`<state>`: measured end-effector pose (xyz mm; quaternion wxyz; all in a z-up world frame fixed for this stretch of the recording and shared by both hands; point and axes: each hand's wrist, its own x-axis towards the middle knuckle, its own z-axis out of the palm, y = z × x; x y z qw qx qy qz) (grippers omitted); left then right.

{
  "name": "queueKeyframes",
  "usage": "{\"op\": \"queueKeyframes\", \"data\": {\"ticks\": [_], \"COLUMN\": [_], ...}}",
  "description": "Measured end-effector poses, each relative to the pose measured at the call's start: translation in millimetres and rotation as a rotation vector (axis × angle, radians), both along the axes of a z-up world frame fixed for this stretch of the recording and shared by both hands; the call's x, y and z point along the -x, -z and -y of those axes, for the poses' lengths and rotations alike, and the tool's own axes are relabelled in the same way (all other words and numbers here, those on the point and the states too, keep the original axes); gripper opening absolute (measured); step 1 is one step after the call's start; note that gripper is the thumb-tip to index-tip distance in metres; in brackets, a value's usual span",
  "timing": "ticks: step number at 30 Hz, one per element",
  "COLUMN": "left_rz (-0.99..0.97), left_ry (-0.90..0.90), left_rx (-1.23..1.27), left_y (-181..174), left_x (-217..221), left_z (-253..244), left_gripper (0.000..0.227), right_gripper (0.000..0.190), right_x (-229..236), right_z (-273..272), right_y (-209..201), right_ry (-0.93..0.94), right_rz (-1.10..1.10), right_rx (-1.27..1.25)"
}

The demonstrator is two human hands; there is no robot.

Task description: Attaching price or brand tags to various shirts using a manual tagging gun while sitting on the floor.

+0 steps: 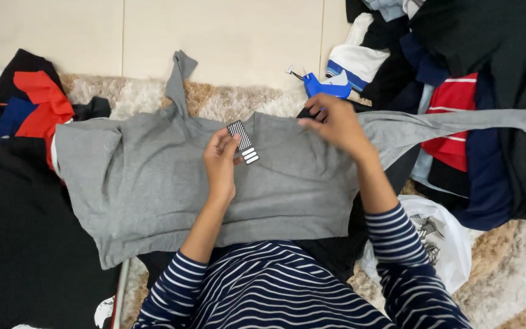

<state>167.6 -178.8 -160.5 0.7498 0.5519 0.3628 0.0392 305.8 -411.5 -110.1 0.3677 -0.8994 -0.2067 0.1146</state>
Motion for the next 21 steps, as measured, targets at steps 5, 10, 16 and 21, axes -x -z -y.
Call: {"op": "queueKeyframes", "data": {"ticks": [5, 10, 16, 21], "left_rz": [-0.014, -0.031, 0.005, 0.005], "left_ry": [-0.036, -0.088, -0.114, -0.121], "left_rx": [-0.012, -0.043, -0.058, -0.071], "left_y": [14, 16, 19, 3], "left_x": [2, 2, -1, -2], "left_z": [-12, -23, -26, -25], "left_gripper": [0.027, 0.028, 0.021, 0.021], "right_gripper": [0.033, 0.061, 0.09, 0.091], "right_x": [-52, -82, -93, -97], "right_z": [22, 24, 25, 31], "right_y": [29, 64, 104, 120], "right_ry": [0.004, -0.087, -0.169, -0.171], "right_rz": [0.052, 0.074, 0.033, 0.062], "right_rx": [0.177, 0.508, 0.724, 0.732]}}
